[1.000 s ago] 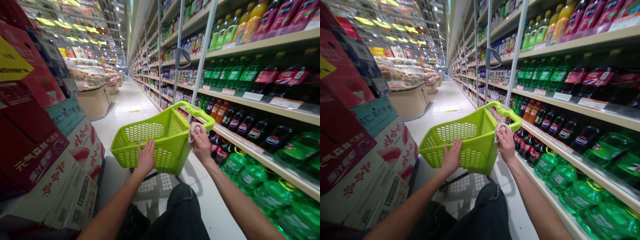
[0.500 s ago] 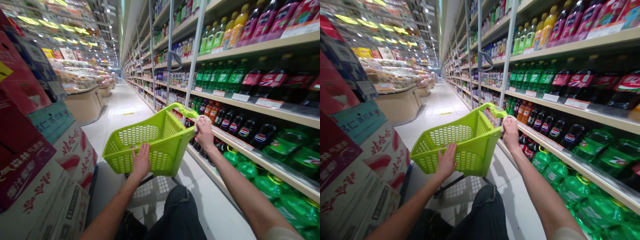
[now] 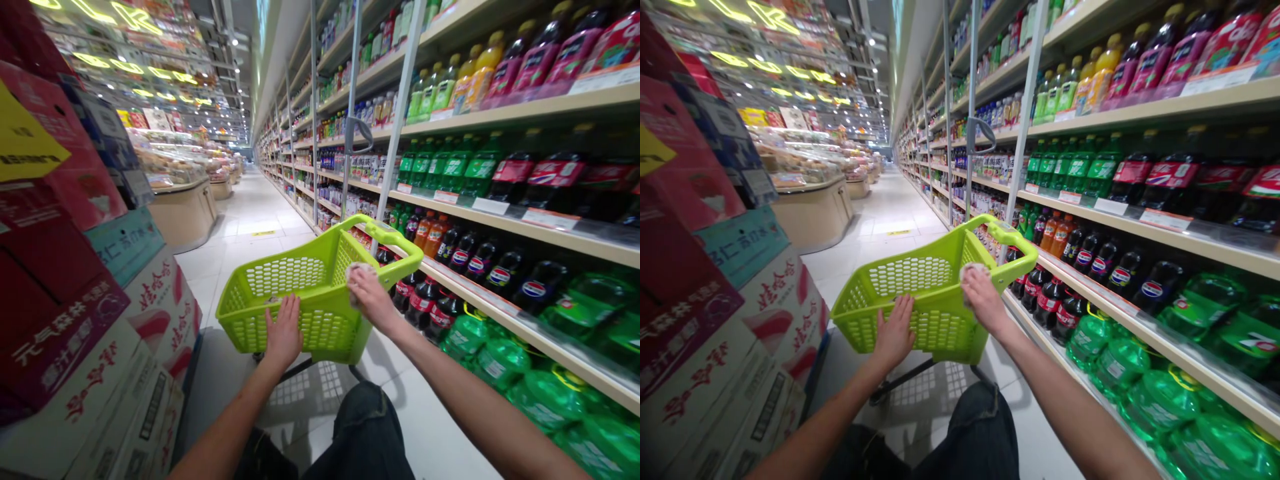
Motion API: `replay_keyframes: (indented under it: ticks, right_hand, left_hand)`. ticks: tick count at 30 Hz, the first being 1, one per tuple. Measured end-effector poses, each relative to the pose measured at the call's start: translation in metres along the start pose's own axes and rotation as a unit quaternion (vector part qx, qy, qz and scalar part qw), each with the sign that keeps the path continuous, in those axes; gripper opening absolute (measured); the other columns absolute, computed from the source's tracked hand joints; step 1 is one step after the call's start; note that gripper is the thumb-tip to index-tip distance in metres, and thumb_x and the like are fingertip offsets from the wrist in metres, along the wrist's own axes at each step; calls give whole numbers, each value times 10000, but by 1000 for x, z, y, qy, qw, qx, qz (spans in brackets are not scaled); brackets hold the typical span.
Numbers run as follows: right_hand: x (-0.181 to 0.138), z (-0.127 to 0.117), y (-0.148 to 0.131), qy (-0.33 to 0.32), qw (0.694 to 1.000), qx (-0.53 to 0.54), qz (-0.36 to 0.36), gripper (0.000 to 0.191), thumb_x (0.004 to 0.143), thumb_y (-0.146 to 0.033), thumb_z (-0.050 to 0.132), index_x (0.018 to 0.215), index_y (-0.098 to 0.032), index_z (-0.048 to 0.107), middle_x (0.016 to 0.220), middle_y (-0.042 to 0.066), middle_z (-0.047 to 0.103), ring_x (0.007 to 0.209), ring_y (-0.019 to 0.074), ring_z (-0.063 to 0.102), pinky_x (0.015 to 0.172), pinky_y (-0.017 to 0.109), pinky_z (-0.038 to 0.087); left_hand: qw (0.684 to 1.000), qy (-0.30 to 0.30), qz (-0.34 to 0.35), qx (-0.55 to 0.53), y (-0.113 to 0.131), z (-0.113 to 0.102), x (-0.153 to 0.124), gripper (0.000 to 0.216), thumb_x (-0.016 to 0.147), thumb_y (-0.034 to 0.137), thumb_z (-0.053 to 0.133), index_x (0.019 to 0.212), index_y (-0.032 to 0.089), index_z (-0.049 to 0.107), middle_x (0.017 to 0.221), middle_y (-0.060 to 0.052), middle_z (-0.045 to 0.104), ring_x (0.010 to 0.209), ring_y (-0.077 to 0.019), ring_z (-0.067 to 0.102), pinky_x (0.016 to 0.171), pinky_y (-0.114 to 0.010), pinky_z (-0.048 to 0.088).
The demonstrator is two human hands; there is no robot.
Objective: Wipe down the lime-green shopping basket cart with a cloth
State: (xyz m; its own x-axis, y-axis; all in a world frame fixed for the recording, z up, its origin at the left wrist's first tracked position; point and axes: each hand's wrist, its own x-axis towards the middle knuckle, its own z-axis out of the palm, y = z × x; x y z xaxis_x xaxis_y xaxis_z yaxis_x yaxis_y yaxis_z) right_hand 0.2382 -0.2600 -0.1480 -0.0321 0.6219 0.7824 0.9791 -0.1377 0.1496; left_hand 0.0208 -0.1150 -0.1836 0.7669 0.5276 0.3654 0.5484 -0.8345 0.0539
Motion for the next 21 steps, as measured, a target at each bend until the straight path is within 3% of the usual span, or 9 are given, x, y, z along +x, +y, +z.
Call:
replay_keyframes:
  ticks: [3, 7, 10, 12, 15, 18, 21]
  right_hand:
    - [5, 8, -13, -20, 999, 14, -36, 244, 835, -177, 469, 1012, -201, 635, 1192, 61, 584, 1210, 200, 430, 1011, 414, 371]
    - [13, -5, 7, 40, 996, -5, 79, 296, 800, -191, 497, 1073, -152, 605, 1222, 145, 543, 1231, 269, 390, 997, 517, 341]
    - [16, 2, -9, 28, 995, 50, 87, 382, 784, -98, 432, 1133, -176, 570, 1237, 129, 534, 1244, 260, 374, 1017, 543, 298]
    - [20, 12, -32, -5, 991, 116, 64, 497, 757, -78, 426, 1242, -176, 478, 1279, 124, 498, 1266, 250, 348, 1037, 527, 283]
    - [29, 19, -53, -37, 973, 211, 82, 681, 747, -131, 437, 1392, -148, 218, 1366, 132, 396, 1274, 225, 347, 1032, 443, 341]
    - [35, 13, -43, -42, 960, 248, 121, 680, 809, -189, 374, 1419, -149, 75, 1382, 130, 374, 1229, 201, 416, 972, 384, 418]
    - [34, 4, -21, -10, 974, 181, 135, 603, 839, -218, 346, 1408, -158, 155, 1360, 126, 406, 1193, 219, 453, 950, 400, 426]
  left_hand:
    - [1000, 3, 8, 1, -3, -2, -2, 701, 670, 104, 387, 1362, 147, 279, 1443, -83, 264, 1337, -235, 228, 1062, -573, 149]
    - [1000, 0, 0, -24, -1, -6, -4, 694, 665, 98, 404, 1349, 152, 304, 1425, -100, 309, 1324, -250, 258, 1061, -586, 130]
    - [997, 19, -1, -74, 12, -12, 3, 654, 693, 120, 421, 1338, 136, 312, 1421, -124, 313, 1318, -246, 271, 1070, -569, 118]
    - [992, 41, 31, -112, 27, -18, 13, 649, 718, 148, 432, 1348, 121, 279, 1438, -133, 273, 1334, -234, 232, 1077, -544, 130]
    - [980, 53, 95, -167, 53, -25, 36, 709, 722, 193, 477, 1371, 114, 204, 1453, -148, 229, 1347, -237, 188, 1071, -539, 151]
    - [973, 39, 120, -195, 76, -24, 57, 727, 714, 223, 536, 1366, 154, 223, 1435, -148, 277, 1318, -268, 250, 1050, -569, 170]
    - [972, 38, 130, -190, 82, -15, 68, 520, 765, 190, 498, 1272, 241, 396, 1340, -94, 438, 1232, -248, 383, 1019, -541, 248]
